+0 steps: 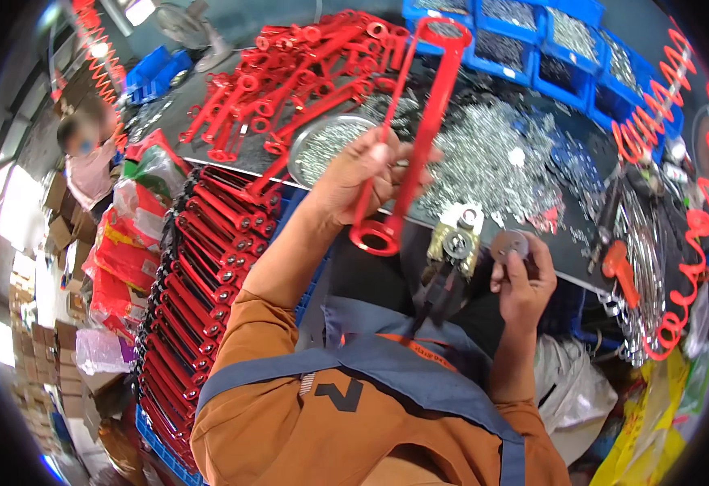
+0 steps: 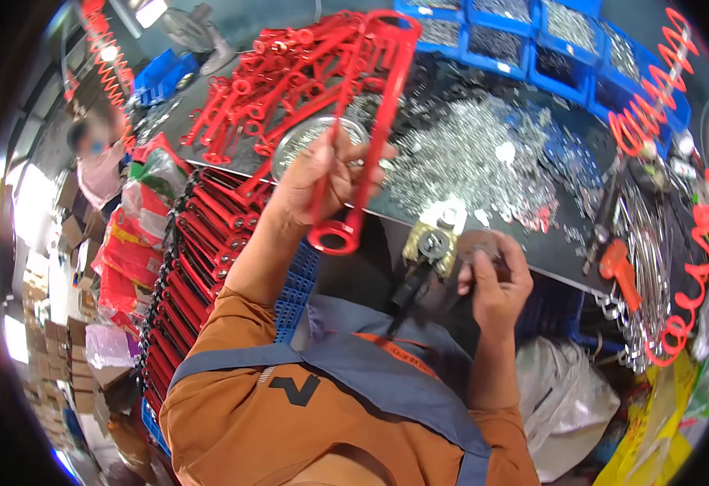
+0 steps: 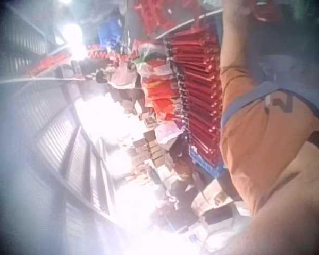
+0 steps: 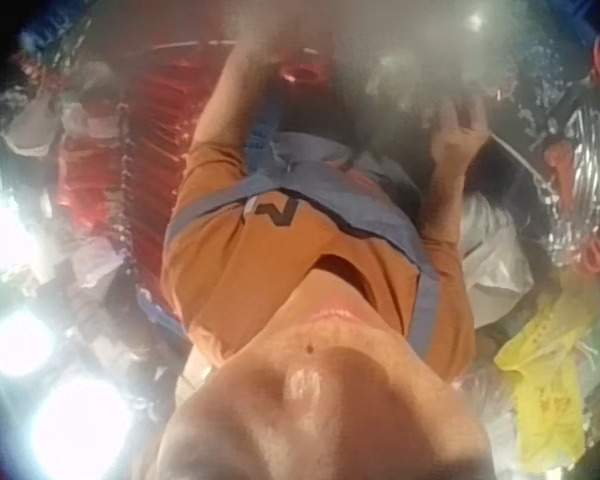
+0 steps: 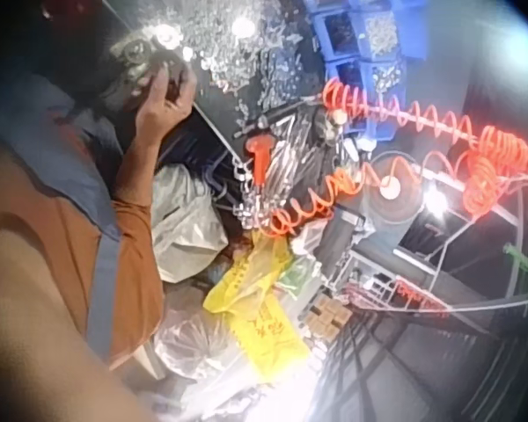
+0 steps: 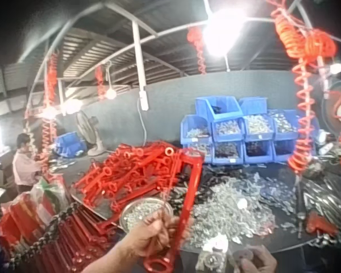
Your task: Assembling mechanical components using a power drill and small hardware.
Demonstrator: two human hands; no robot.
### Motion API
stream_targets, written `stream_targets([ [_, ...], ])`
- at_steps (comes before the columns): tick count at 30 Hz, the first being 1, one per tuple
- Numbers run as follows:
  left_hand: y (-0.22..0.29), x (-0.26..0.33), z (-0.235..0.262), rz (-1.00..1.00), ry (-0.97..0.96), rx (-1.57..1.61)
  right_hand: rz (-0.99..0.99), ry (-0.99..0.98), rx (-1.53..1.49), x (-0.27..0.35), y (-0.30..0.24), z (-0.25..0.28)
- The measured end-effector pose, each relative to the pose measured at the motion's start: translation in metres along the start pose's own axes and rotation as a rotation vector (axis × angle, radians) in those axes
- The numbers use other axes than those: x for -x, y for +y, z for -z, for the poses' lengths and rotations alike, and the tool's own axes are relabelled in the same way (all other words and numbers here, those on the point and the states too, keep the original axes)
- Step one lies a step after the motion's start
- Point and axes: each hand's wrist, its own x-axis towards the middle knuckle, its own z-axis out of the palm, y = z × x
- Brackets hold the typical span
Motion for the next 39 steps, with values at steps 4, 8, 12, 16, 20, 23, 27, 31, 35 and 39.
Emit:
stream_targets([
  [4,-0.018,0.000,-0.013,-0.217,0.003,-0.239,-0.072,-0.044,-0.135,0.015,0.005,0.003],
  [8,-0.053,-0.013,-0.017,-0.328,0.014,-0.336,-0.196,0.020,-0.053,0.017,0.012,0.003],
  [12,-0.074,-0.019,-0.006,-0.377,-0.099,-0.395,-0.219,0.032,-0.023,0.015,0.015,0.008],
  [16,-0.105,-0.012,0.003,-0.153,-0.067,-0.315,-0.135,0.030,-0.024,0.011,0.019,0.012],
  [20,-0.116,-0.003,0.009,0.047,-0.074,-0.398,-0.106,0.060,-0.004,0.006,0.021,0.018],
  [23,-0.119,0.004,0.019,0.158,-0.104,-0.618,-0.094,0.041,0.048,0.004,0.017,0.020],
  [27,-0.131,0.009,0.030,0.021,-0.094,-0.806,-0.041,0.024,0.166,0.002,0.021,0.019],
  [31,-0.138,0.012,0.032,-0.088,-0.068,-0.961,0.365,-0.134,0.572,-0.010,0.028,0.013],
  [35,-0.139,0.012,0.025,-0.104,-0.093,-1.088,0.640,-0.364,0.818,-0.029,0.032,0.008],
  [39,-0.150,0.018,0.030,-0.109,0.014,-0.931,0.703,-0.532,0.861,-0.041,0.031,0.012],
])
